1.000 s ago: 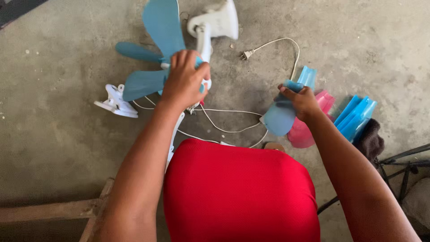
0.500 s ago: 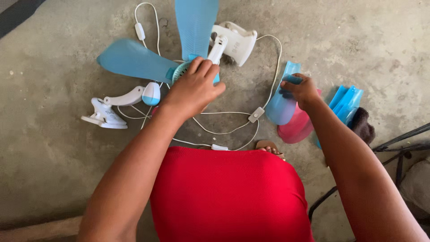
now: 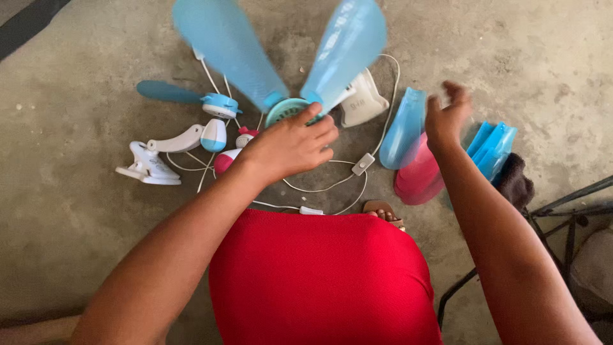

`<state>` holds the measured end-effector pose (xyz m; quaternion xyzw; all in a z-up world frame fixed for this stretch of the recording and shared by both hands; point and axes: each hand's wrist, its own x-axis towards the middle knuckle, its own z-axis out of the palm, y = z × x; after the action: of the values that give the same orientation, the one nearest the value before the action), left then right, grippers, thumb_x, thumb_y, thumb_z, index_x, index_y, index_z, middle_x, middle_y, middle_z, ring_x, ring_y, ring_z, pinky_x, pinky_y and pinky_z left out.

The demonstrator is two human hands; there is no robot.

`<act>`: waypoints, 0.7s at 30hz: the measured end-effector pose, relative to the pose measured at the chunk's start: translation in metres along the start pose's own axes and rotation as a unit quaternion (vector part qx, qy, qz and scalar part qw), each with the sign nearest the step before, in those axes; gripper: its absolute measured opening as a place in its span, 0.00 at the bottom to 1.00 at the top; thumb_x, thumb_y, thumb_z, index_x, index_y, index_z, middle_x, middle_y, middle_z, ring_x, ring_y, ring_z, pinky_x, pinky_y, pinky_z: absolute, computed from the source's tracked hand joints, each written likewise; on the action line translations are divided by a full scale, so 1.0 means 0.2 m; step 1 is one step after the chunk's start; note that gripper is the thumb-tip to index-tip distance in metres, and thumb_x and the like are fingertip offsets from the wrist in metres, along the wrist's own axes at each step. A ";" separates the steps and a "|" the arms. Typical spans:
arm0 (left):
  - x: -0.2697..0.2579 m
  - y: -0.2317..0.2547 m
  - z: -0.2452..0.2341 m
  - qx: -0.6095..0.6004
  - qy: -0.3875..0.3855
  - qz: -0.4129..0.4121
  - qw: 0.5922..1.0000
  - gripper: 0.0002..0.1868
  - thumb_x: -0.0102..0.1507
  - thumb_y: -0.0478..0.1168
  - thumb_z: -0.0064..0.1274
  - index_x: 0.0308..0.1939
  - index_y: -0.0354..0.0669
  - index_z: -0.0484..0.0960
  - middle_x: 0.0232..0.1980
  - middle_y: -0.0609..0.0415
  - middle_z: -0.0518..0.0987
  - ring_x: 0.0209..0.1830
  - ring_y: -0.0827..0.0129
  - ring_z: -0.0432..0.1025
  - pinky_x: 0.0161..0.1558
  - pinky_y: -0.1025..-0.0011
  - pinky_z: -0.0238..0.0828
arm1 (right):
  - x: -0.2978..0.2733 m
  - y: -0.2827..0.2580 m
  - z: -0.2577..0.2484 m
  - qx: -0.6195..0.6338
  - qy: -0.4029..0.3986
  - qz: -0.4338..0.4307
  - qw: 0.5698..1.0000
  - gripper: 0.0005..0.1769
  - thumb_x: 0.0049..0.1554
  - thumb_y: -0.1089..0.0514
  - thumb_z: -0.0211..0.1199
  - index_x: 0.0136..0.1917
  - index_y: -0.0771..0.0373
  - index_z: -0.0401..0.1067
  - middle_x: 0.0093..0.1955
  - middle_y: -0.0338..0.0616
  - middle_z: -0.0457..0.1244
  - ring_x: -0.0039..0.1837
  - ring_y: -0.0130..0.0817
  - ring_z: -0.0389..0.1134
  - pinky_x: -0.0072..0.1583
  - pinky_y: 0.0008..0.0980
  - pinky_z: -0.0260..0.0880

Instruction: The person disassembles a small electric fan by removing the front grille and blades, then reassembles it by reattaching the blades and securing the front grille. The task is performed on the floor with multiple fan units visible nearby.

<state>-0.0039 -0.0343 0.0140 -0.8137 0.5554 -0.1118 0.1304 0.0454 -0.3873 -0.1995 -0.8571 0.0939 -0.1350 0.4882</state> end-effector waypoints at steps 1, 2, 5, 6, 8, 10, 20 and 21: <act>0.00 0.00 0.01 0.021 -0.010 0.019 1.000 0.04 0.59 0.43 0.53 0.32 0.61 0.83 0.51 0.65 0.77 0.66 0.67 0.65 0.75 0.53 0.38 | 0.00 -0.12 -0.02 -0.091 0.051 -0.031 0.994 0.22 0.59 0.71 0.66 0.65 0.64 0.69 0.64 0.54 0.60 0.68 0.46 0.61 0.70 0.43 0.62; 0.00 0.00 0.01 0.042 -0.021 0.038 0.998 0.05 0.59 0.44 0.53 0.33 0.62 0.84 0.51 0.67 0.77 0.68 0.69 0.64 0.76 0.52 0.34 | -0.01 -0.25 -0.05 -0.052 0.045 -0.050 0.996 0.18 0.62 0.69 0.64 0.65 0.63 0.69 0.65 0.54 0.59 0.70 0.47 0.59 0.69 0.43 0.63; 0.03 0.02 0.03 0.066 -0.018 0.089 0.994 0.06 0.59 0.44 0.53 0.31 0.65 0.85 0.54 0.71 0.77 0.74 0.71 0.58 0.75 0.49 0.26 | -0.03 -0.68 -0.11 -0.014 -0.029 -0.222 0.975 0.13 0.65 0.67 0.62 0.63 0.62 0.70 0.66 0.48 0.61 0.73 0.45 0.60 0.76 0.45 0.55; 0.05 0.03 0.04 0.062 -0.009 0.102 0.993 0.06 0.59 0.45 0.53 0.32 0.65 0.85 0.55 0.70 0.76 0.75 0.70 0.58 0.75 0.49 0.25 | -0.03 -0.81 -0.13 -0.025 -0.068 -0.281 0.957 0.16 0.61 0.64 0.64 0.63 0.64 0.71 0.68 0.53 0.59 0.74 0.51 0.57 0.76 0.51 0.52; 0.07 0.03 0.05 0.057 0.013 0.128 0.990 0.06 0.58 0.47 0.53 0.33 0.65 0.86 0.58 0.68 0.76 0.76 0.67 0.56 0.75 0.48 0.24 | -0.04 -1.02 -0.13 -0.085 -0.149 -0.379 0.909 0.21 0.56 0.58 0.67 0.61 0.66 0.72 0.65 0.57 0.61 0.72 0.55 0.59 0.74 0.60 0.51; 0.08 0.00 0.04 0.054 -0.009 0.140 0.989 0.04 0.59 0.46 0.55 0.33 0.64 0.86 0.64 0.69 0.73 0.77 0.68 0.53 0.76 0.49 0.24 | 0.00 -1.14 -0.11 -0.176 -0.233 -0.454 0.842 0.21 0.53 0.54 0.69 0.57 0.67 0.74 0.58 0.53 0.68 0.65 0.51 0.67 0.71 0.65 0.54; -0.14 0.07 0.03 -0.285 0.028 -0.400 0.871 0.27 0.70 0.50 0.64 0.67 0.52 0.69 0.72 0.53 0.62 0.76 0.57 0.57 0.76 0.51 0.52 | -0.15 -1.05 -0.03 -0.072 -0.307 -0.167 0.934 0.03 0.58 0.63 0.64 0.46 0.62 0.77 0.41 0.51 0.70 0.42 0.52 0.72 0.45 0.45 0.70; -0.10 0.09 0.06 -0.304 0.079 -0.468 0.826 0.33 0.67 0.50 0.65 0.69 0.46 0.66 0.71 0.47 0.63 0.75 0.54 0.57 0.75 0.51 0.54 | -0.16 -1.05 -0.02 -0.067 -0.294 -0.167 0.939 0.03 0.58 0.63 0.64 0.46 0.63 0.77 0.40 0.52 0.70 0.42 0.52 0.72 0.45 0.45 0.70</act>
<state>-0.0232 -0.0213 -0.0034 -0.9628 0.1222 -0.0485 -0.2360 0.0200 -0.2750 -0.0216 -0.8927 -0.1894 0.0501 0.4058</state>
